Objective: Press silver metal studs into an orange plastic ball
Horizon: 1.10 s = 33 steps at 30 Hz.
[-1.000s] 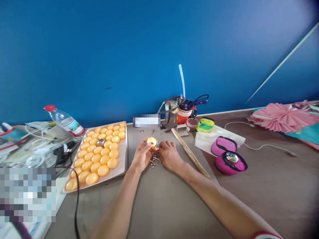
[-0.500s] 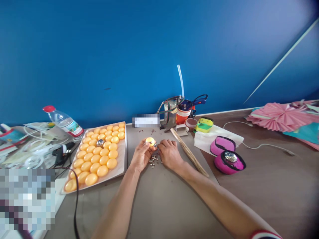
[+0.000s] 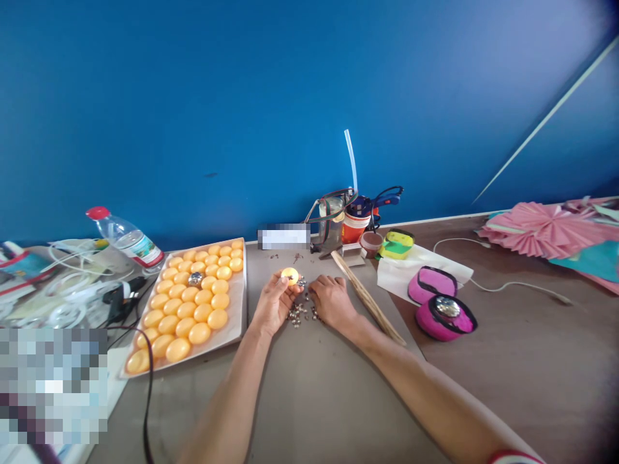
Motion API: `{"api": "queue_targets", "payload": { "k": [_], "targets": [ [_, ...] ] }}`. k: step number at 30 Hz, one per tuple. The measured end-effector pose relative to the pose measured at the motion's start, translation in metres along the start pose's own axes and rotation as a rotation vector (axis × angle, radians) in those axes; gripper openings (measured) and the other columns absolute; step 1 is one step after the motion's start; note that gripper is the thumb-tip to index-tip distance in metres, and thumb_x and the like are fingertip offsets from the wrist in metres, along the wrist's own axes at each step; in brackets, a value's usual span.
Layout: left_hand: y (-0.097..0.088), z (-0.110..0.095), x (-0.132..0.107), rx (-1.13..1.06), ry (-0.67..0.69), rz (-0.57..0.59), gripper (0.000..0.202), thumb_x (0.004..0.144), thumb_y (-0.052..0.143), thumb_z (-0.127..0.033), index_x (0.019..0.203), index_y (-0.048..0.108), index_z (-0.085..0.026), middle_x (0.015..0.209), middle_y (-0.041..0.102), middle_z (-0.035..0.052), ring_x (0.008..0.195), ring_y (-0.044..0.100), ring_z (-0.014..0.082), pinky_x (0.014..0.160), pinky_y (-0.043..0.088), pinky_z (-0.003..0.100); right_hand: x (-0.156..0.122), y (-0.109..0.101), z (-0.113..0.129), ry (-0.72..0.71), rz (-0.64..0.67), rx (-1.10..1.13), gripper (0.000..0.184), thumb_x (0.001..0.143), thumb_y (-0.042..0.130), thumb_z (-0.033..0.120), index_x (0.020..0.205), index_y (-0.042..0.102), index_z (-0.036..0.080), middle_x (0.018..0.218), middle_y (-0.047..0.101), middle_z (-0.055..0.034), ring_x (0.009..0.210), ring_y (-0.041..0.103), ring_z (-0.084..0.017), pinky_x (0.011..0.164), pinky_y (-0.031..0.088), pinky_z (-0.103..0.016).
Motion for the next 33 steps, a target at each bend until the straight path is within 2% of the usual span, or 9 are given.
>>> {"api": "queue_targets", "payload": {
  "k": [2, 4, 7, 11, 18, 24, 29, 33],
  "targets": [
    [0.000, 0.000, 0.000, -0.001, 0.006, 0.000, 0.020, 0.078, 0.063, -0.025, 0.095, 0.059, -0.015, 0.091, 0.067, 0.0067, 0.066, 0.060, 0.0089, 0.076, 0.049, 0.027, 0.000, -0.002, 0.002, -0.010, -0.011, 0.028, 0.021, 0.084, 0.048, 0.021, 0.098, 0.063, 0.020, 0.091, 0.058, -0.0075, 0.089, 0.049, -0.020, 0.077, 0.024, -0.032],
    [0.000, -0.001, 0.000, -0.002, 0.008, 0.000, 0.020, 0.077, 0.063, -0.025, 0.094, 0.059, -0.015, 0.091, 0.067, 0.0067, 0.066, 0.060, 0.0092, 0.075, 0.049, 0.027, 0.000, 0.001, 0.006, -0.051, 0.007, 0.042, 0.022, 0.084, 0.049, 0.022, 0.101, 0.063, 0.022, 0.092, 0.058, -0.0067, 0.089, 0.048, -0.020, 0.077, 0.024, -0.032],
    [-0.001, -0.001, 0.001, -0.001, 0.004, -0.007, 0.021, 0.077, 0.064, -0.026, 0.094, 0.059, -0.015, 0.090, 0.067, 0.0064, 0.066, 0.061, 0.0096, 0.074, 0.049, 0.027, 0.002, 0.008, 0.009, -0.091, 0.034, 0.045, 0.020, 0.084, 0.047, 0.019, 0.089, 0.066, 0.023, 0.087, 0.058, -0.0049, 0.086, 0.048, -0.018, 0.077, 0.023, -0.031],
    [-0.002, -0.001, 0.000, 0.000, 0.000, -0.019, 0.022, 0.076, 0.064, -0.026, 0.094, 0.060, -0.015, 0.090, 0.067, 0.0065, 0.065, 0.060, 0.0097, 0.075, 0.049, 0.028, 0.005, 0.012, 0.006, -0.075, 0.046, 0.042, 0.020, 0.084, 0.046, 0.018, 0.079, 0.065, 0.020, 0.083, 0.059, -0.0047, 0.083, 0.049, -0.016, 0.078, 0.022, -0.032],
    [-0.003, -0.001, 0.001, -0.003, 0.004, -0.029, 0.024, 0.074, 0.067, -0.027, 0.093, 0.060, -0.015, 0.089, 0.067, 0.0065, 0.063, 0.060, 0.0092, 0.075, 0.049, 0.029, 0.000, 0.003, 0.008, -0.064, 0.056, -0.052, 0.017, 0.083, 0.049, 0.022, 0.090, 0.063, 0.018, 0.092, 0.059, -0.0081, 0.089, 0.048, -0.019, 0.079, 0.021, -0.033],
    [-0.002, 0.001, 0.001, 0.001, -0.017, -0.030, 0.025, 0.074, 0.067, -0.028, 0.094, 0.059, -0.015, 0.090, 0.067, 0.0063, 0.065, 0.061, 0.0101, 0.075, 0.049, 0.029, 0.000, 0.004, 0.006, -0.050, 0.058, -0.069, 0.018, 0.083, 0.045, 0.015, 0.078, 0.062, 0.017, 0.084, 0.061, -0.0074, 0.083, 0.051, -0.018, 0.078, 0.022, -0.034],
    [-0.002, 0.000, 0.000, -0.002, -0.017, -0.035, 0.025, 0.074, 0.067, -0.027, 0.095, 0.059, -0.015, 0.090, 0.067, 0.0059, 0.064, 0.060, 0.0089, 0.075, 0.048, 0.027, 0.002, -0.009, 0.003, -0.039, -0.081, 0.045, 0.022, 0.086, 0.040, 0.015, 0.079, 0.060, 0.016, 0.082, 0.063, -0.0069, 0.079, 0.054, -0.017, 0.080, 0.024, -0.033],
    [-0.001, 0.000, 0.000, -0.021, -0.030, -0.029, 0.023, 0.075, 0.066, -0.026, 0.094, 0.059, -0.015, 0.090, 0.067, 0.0057, 0.065, 0.060, 0.0085, 0.074, 0.048, 0.026, 0.002, -0.023, -0.002, -0.010, -0.197, 0.340, 0.019, 0.086, 0.042, 0.018, 0.084, 0.061, 0.016, 0.083, 0.066, -0.0059, 0.080, 0.057, -0.017, 0.082, 0.030, -0.031]
  ]
}}
Point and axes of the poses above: each hand's wrist, its own x-axis towards the middle knuckle, its own y-axis out of the palm, z = x × y, the point moved 10 cm from there along x, towards the middle knuckle
